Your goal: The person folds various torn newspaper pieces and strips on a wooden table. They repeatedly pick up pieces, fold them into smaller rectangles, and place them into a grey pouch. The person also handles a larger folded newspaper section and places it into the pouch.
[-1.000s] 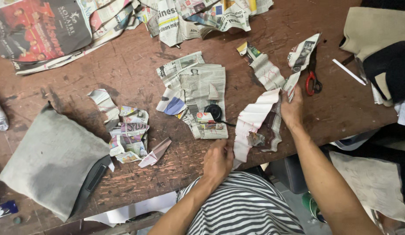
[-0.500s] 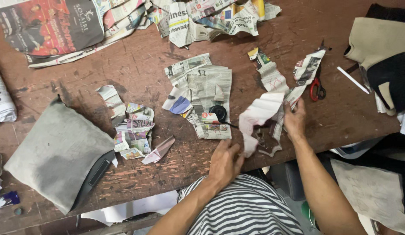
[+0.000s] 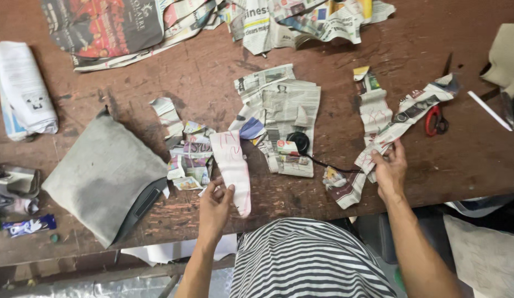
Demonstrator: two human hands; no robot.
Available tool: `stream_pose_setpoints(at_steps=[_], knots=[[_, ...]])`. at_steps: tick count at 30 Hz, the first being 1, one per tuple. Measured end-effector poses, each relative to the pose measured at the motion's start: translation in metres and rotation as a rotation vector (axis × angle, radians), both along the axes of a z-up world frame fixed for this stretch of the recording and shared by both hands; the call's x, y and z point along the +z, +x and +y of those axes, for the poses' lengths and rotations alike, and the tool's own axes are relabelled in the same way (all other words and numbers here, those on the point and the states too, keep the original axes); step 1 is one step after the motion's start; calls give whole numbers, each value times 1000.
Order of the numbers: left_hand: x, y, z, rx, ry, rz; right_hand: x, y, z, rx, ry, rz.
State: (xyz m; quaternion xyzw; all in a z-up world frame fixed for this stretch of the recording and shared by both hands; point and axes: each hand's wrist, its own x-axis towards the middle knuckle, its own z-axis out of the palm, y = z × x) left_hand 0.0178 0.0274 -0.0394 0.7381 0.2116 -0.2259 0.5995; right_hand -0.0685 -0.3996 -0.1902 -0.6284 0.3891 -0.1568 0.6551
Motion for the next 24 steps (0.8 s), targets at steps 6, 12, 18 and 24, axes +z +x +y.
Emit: stream_pose_setpoints(at_steps=[6, 12, 18, 24], knots=[[55, -30, -43, -272, 802, -964, 59, -8, 21, -142, 9, -270], [61, -16, -162, -689, -167, -298, 132, -13, 39, 176, -86, -194], [38, 11, -262, -648, -520, -237, 186, -11, 48, 285, 37, -327], [35, 46, -333, -684, -553, -222, 182, -21, 22, 237, 275, -371]])
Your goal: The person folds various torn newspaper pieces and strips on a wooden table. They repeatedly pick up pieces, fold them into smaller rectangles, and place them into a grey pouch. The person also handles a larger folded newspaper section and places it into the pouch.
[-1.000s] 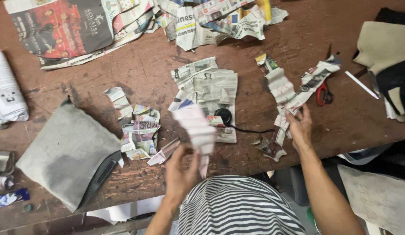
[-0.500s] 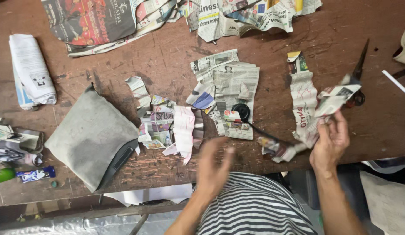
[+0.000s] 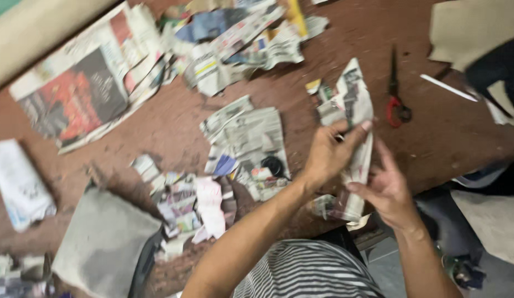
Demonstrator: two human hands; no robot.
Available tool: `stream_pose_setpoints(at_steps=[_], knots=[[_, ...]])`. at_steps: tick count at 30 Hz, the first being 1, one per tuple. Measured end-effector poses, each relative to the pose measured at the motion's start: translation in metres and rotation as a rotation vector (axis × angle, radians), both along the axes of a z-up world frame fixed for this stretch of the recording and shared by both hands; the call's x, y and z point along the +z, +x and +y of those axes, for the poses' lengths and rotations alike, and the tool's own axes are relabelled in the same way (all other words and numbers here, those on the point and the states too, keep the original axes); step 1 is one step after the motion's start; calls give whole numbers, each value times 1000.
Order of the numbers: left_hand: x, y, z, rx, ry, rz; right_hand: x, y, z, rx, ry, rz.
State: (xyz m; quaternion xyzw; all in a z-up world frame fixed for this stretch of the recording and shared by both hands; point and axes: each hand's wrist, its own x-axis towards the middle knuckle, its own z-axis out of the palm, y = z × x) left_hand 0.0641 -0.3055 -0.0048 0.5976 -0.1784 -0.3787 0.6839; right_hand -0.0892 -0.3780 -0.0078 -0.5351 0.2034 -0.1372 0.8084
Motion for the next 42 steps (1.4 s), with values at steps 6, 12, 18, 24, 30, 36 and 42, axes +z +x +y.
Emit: stream_pose_setpoints(at_steps=[6, 12, 18, 24, 30, 36, 42], knots=[[-35, 67, -79, 8, -20, -161, -69, -15, -17, 27, 74, 303], [-76, 154, -95, -42, 116, -51, -98, -39, -71, -219, 138, 338], [-91, 202, -102, 6, 207, 101, -118, -53, -94, -339, 32, 540], [-111, 216, -111, 196, 80, 279, -144, -44, -84, -422, -287, 655], [-121, 235, -115, 286, 136, 172, -147, -39, -70, -473, -401, 542], [-121, 232, -108, 184, 300, -352, -119, -35, -62, -427, -804, 556], [-95, 181, -77, 203, 511, -1050, -87, -29, -62, -404, -1181, 663]])
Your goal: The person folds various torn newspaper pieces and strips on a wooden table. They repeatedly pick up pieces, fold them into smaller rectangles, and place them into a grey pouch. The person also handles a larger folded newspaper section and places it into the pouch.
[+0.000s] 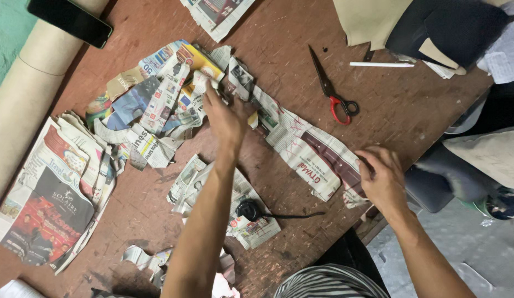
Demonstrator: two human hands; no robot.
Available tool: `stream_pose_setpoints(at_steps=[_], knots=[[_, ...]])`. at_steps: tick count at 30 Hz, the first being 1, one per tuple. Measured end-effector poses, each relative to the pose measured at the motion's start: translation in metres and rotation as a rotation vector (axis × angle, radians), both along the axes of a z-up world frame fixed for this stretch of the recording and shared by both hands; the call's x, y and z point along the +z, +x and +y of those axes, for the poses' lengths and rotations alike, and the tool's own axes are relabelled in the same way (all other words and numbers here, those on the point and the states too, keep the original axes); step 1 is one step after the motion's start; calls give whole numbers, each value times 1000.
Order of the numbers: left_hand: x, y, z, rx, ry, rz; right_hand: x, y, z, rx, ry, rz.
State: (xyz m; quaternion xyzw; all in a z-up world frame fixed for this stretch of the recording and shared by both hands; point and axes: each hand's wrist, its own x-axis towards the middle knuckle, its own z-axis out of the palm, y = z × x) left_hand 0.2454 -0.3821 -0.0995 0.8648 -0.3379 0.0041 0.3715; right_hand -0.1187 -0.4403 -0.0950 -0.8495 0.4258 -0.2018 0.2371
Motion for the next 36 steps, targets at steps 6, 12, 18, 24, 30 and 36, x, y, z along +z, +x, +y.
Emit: stream_pose_setpoints(at_steps=[6, 12, 18, 24, 30, 36], knots=[[-24, -67, 37, -488, 176, 52, 5, 29, 21, 17, 165, -173], [-41, -61, 53, -408, 299, -270, -17, 42, 53, 270, 62, 92], [-50, -49, 55, -399, 392, -249, -27, 30, 58, 288, 13, 126], [-47, -52, 56, -353, 474, -216, -32, 29, 60, 267, 42, 158], [-50, -43, 51, -383, 639, -198, -37, 33, 64, 251, 72, 240], [-24, -40, 38, -456, 712, -148, -22, 37, 70, 240, 76, 324]])
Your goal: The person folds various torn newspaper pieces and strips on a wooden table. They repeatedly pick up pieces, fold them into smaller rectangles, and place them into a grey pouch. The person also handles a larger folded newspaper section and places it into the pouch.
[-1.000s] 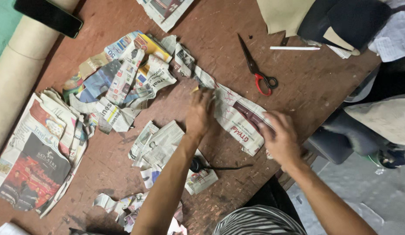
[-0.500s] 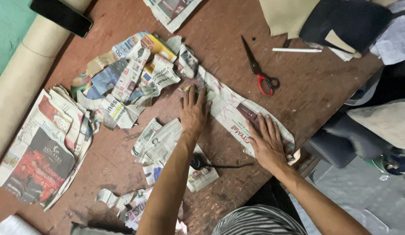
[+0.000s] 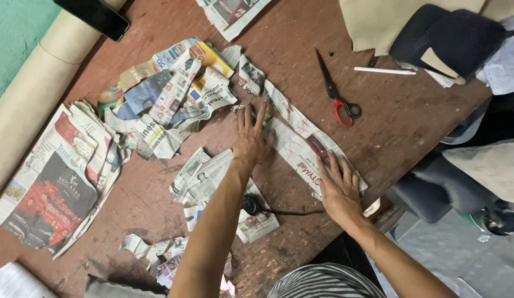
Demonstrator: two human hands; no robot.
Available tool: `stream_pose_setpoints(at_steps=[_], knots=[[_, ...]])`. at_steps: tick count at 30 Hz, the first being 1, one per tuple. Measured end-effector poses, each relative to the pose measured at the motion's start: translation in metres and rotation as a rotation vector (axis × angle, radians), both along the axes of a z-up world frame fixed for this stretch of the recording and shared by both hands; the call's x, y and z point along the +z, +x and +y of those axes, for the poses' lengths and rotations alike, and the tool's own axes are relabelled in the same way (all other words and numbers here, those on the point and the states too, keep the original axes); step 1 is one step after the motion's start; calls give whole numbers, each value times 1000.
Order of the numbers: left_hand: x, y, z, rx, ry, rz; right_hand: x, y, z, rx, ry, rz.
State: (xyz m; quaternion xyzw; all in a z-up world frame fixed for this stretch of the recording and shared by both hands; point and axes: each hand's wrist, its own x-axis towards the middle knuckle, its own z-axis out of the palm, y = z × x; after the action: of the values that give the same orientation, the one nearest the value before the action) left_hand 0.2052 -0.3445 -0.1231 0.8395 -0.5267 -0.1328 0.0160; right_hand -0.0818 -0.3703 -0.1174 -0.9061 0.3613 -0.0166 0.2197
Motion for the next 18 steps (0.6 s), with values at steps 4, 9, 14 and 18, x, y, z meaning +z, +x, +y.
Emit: stream_pose_setpoints(at_steps=[4, 9, 14, 18], knots=[[14, 4, -17, 21, 70, -31, 9, -1, 10, 11, -33, -18], [-1, 6, -26, 135, -145, -99, 15, -5, 26, 20, -65, -51], [-15, 9, -28, 218, -258, -27, 13, -2, 34, 1, 21, -31], [-29, 15, -18, 251, -369, -25, 7, -3, 33, 28, 56, -80]])
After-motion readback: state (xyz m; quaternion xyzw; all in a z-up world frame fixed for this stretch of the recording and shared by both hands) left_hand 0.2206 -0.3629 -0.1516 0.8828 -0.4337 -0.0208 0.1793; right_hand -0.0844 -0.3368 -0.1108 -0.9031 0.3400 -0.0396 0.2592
